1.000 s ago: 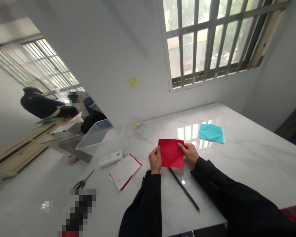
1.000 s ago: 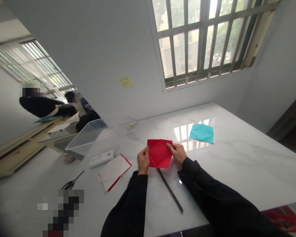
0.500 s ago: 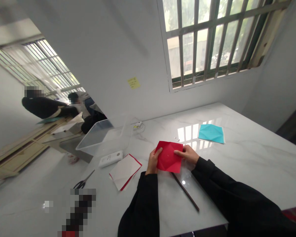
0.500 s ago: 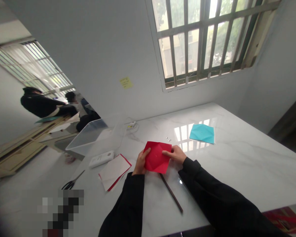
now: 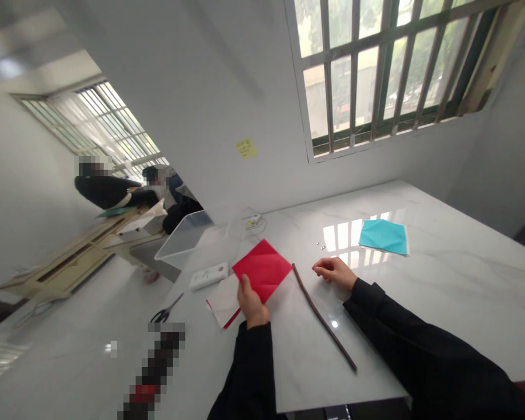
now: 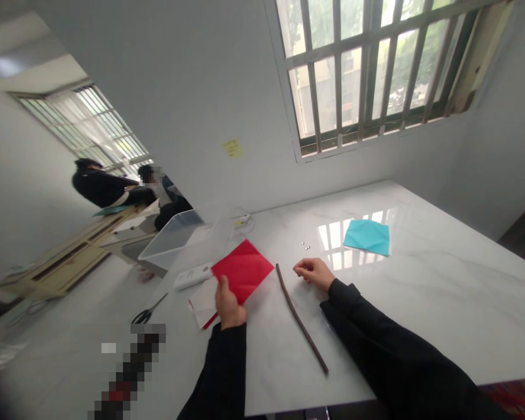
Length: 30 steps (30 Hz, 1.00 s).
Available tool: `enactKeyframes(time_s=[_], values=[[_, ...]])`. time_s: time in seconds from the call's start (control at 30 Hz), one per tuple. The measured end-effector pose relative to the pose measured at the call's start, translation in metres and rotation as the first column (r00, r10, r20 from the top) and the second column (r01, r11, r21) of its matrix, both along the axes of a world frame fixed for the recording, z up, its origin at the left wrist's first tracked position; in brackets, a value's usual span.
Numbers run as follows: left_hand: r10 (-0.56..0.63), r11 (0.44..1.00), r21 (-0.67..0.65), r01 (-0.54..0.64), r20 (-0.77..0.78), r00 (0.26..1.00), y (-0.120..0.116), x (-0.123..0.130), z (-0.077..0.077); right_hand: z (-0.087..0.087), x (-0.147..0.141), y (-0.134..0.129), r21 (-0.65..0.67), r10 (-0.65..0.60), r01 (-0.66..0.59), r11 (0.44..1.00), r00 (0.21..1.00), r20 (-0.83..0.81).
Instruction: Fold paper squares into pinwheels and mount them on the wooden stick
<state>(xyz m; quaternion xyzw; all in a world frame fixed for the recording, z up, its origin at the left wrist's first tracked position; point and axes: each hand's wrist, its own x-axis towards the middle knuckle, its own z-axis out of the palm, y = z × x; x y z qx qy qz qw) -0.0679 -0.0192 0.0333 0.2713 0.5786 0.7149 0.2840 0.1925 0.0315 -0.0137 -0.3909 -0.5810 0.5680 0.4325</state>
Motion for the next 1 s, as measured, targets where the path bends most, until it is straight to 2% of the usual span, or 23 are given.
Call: enactKeyframes(time_s=[0.03,0.1,0.13,0.17,0.2,0.23,0.3,0.33,0.4,0.43,0.5,0.57,0.67,0.8,1.0], values=[[0.178,0.983,0.065,-0.17,-0.149,0.973,-0.012,-0.014,0.008,-0.001,-0.001,0.0,-0.003,-0.001,0.001,1.0,1.0,0.01],[0.384,0.919,0.265,-0.291,-0.439,0.813,-0.034,-0.045,0.029,-0.003,-0.003,-0.001,0.02,0.007,-0.008,1.0,0.999,0.051],[0.424,0.901,0.349,-0.26,-0.567,0.706,-0.043,-0.059,0.04,-0.004,-0.004,-0.002,0.045,0.008,-0.011,0.999,0.997,0.078],[0.412,0.906,0.381,-0.185,-0.692,0.593,-0.049,-0.073,0.049,-0.004,-0.005,-0.003,0.074,0.003,-0.011,0.997,0.995,0.105],[0.356,0.929,0.358,-0.092,-0.799,0.485,-0.053,-0.085,0.055,-0.004,-0.005,-0.003,0.102,-0.005,-0.008,0.995,0.992,0.127],[0.244,0.963,0.27,0.013,-0.888,0.389,-0.055,-0.097,0.056,-0.004,-0.005,-0.004,0.124,-0.014,-0.004,0.992,0.989,0.145],[-0.04,0.983,0.005,0.183,-0.969,0.244,-0.055,-0.116,0.046,-0.005,-0.004,-0.004,0.143,-0.023,-0.003,0.99,0.985,0.173],[-0.217,0.956,-0.175,0.233,-0.961,0.168,-0.054,-0.125,0.036,-0.005,-0.003,-0.004,0.142,-0.02,-0.007,0.99,0.982,0.188],[-0.499,0.838,-0.479,0.262,-0.867,0.01,-0.052,-0.138,0.013,-0.006,-0.002,-0.003,0.122,0.001,-0.029,0.992,0.975,0.222],[-0.595,0.77,-0.594,0.233,-0.8,-0.072,-0.052,-0.143,0.002,-0.006,-0.001,-0.002,0.111,0.015,-0.043,0.993,0.971,0.238],[-0.647,0.727,-0.668,0.158,-0.744,-0.167,-0.053,-0.149,-0.013,-0.007,-0.001,-0.001,0.096,0.039,-0.067,0.993,0.964,0.263],[-0.648,0.728,-0.679,0.1,-0.728,-0.225,-0.055,-0.151,-0.018,-0.006,-0.002,-0.001,0.1,0.04,-0.071,0.993,0.959,0.279],[-0.633,0.756,-0.654,0.015,-0.737,-0.236,-0.054,-0.149,-0.018,-0.005,-0.002,0.0,0.107,0.024,-0.057,0.993,0.957,0.288],[-0.608,0.791,-0.609,-0.063,-0.771,-0.188,-0.052,-0.148,-0.019,-0.002,-0.002,0.001,0.102,0.023,-0.054,0.993,0.958,0.285],[-0.596,0.799,-0.579,-0.159,-0.799,-0.084,-0.044,-0.145,-0.026,0.002,-0.001,0.0,0.117,0.022,-0.058,0.991,0.958,0.286]])
